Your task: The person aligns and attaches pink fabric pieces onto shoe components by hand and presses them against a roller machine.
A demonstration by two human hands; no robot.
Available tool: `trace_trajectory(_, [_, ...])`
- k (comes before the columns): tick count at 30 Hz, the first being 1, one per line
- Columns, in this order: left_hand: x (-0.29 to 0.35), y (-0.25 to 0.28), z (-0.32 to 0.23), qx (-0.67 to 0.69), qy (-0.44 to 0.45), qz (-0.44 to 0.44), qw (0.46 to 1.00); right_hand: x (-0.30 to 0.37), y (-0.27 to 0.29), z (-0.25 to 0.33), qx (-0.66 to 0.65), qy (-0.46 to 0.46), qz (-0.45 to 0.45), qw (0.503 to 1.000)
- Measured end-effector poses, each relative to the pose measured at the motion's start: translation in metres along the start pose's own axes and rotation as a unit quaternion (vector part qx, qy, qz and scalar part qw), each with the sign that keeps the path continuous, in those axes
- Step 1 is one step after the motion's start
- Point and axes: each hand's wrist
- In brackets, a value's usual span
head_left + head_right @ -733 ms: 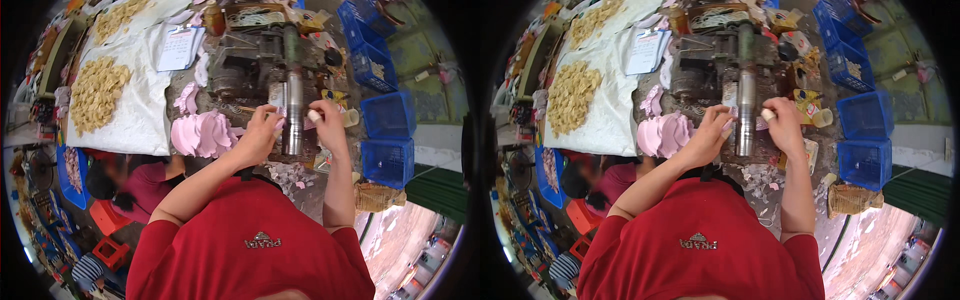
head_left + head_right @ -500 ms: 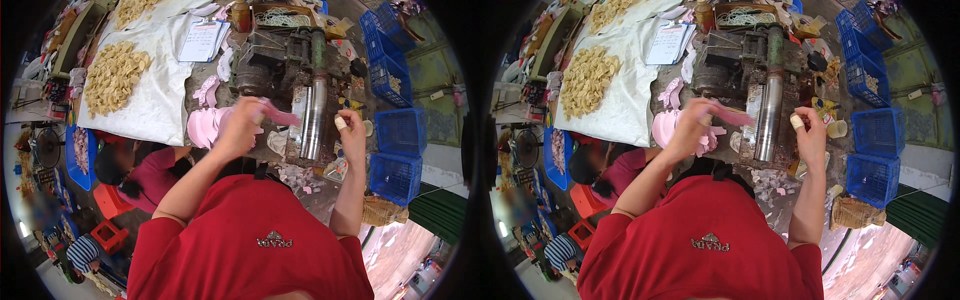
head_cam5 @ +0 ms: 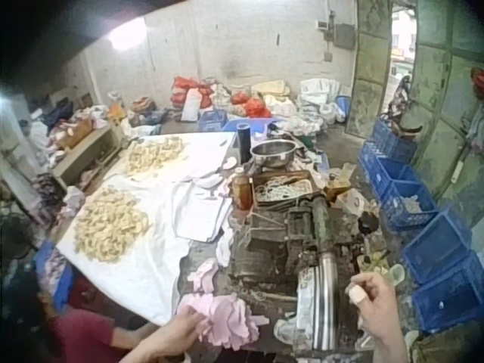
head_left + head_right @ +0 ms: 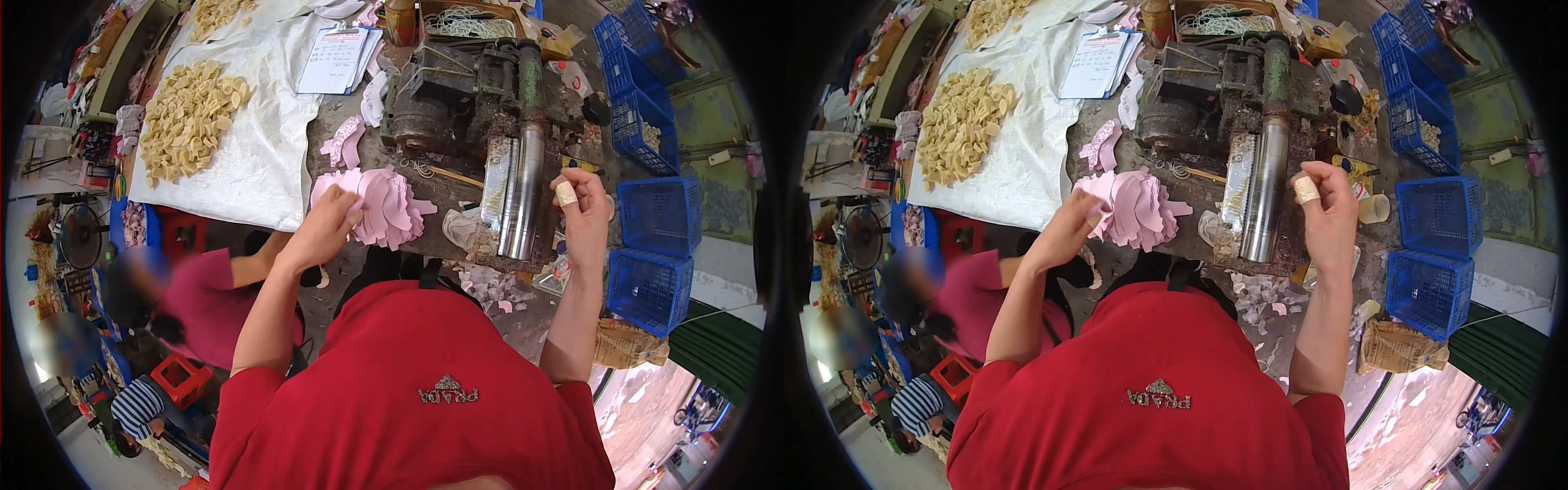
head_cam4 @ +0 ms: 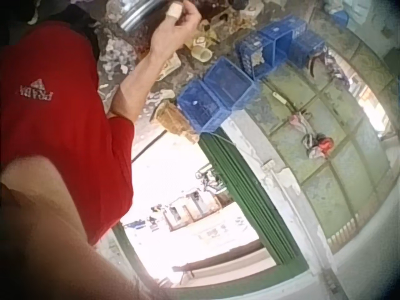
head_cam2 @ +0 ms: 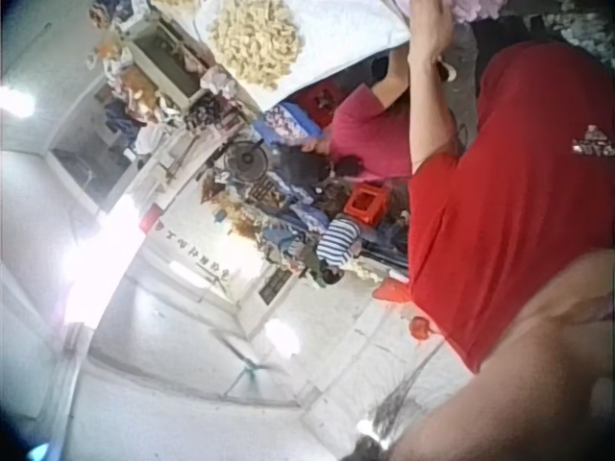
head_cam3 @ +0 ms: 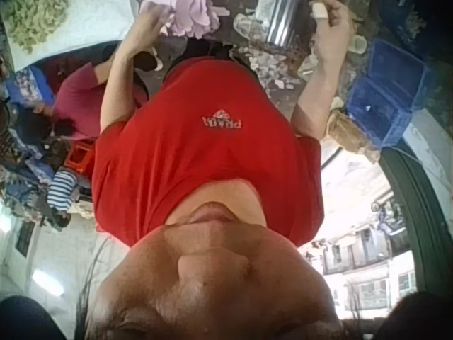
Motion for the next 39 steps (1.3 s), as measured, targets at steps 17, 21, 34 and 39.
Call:
trace_trajectory(17, [-0.016, -0.058, -0.135, 0.626, -0.178, 0.027, 0.759, 0.038, -0.101, 0.044, 0.258, 0.355, 0.006, 0.898])
trace_trajectory(21, [-0.018, -0.064, -0.134, 0.608, -0.176, 0.006, 0.774, 0.036, -0.096, 0.041, 0.191, 0.320, 0.019, 0.928])
trace_trajectory(34, [-0.024, -0.066, -0.133, 0.452, -0.123, -0.060, 0.881, 0.025, -0.067, 0.043, 0.098, 0.240, 0.114, 0.959])
trace_trajectory(39, [-0.037, -0.059, -0.126, 0.299, -0.068, -0.103, 0.946, 0.007, -0.019, 0.031, 0.171, 0.215, 0.084, 0.958])
Point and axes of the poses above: each hand's wrist, its own x-axis away from the middle knuckle, its own y-axis out of the back of the hand, z = x × y, and after that the axes turned 12 degrees about y, right-handed
